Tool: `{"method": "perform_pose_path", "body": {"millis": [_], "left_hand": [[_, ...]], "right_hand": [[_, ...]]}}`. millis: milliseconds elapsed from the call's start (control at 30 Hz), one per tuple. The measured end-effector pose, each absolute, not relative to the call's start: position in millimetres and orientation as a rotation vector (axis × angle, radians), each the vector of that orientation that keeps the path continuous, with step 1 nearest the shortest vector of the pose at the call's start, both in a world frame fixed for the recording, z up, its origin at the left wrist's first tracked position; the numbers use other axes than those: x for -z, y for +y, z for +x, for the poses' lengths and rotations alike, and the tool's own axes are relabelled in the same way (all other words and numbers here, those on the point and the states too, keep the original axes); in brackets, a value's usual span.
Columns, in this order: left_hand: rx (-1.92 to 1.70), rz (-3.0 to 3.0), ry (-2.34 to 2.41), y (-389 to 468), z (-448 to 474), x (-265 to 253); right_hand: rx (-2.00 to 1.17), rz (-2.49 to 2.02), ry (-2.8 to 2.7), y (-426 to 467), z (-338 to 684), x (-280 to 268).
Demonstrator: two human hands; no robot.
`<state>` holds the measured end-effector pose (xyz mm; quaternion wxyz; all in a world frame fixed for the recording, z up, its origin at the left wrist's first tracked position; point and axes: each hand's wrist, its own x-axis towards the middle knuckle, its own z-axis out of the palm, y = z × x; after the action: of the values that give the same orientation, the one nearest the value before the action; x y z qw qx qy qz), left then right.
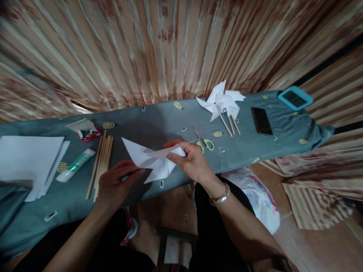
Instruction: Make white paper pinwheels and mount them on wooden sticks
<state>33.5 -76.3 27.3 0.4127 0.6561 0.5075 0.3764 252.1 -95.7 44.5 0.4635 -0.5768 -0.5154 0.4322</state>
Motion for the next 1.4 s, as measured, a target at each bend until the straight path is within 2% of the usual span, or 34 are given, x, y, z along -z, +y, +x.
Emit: {"method": "perform_pose_path", "body": {"millis": [667, 1100, 1400], "left_hand": [[-0.867, 1.492, 1.27, -84.6, 27.9, -7.0], [-0.61, 1.289, 1.078, -110.6, 19.6, -6.5], [-0.79, 1.003, 1.185, -155.7, 22.6, -2.9]], "right_hand": [[-1.307, -1.411, -1.131, -83.8, 247.5, -24.7], [-1.424, -1.379, -1.255, -84.0, 270.2, -38.8], [-1.614, -1.439, -1.498, -67.0, 251.5, -32.8]]}}
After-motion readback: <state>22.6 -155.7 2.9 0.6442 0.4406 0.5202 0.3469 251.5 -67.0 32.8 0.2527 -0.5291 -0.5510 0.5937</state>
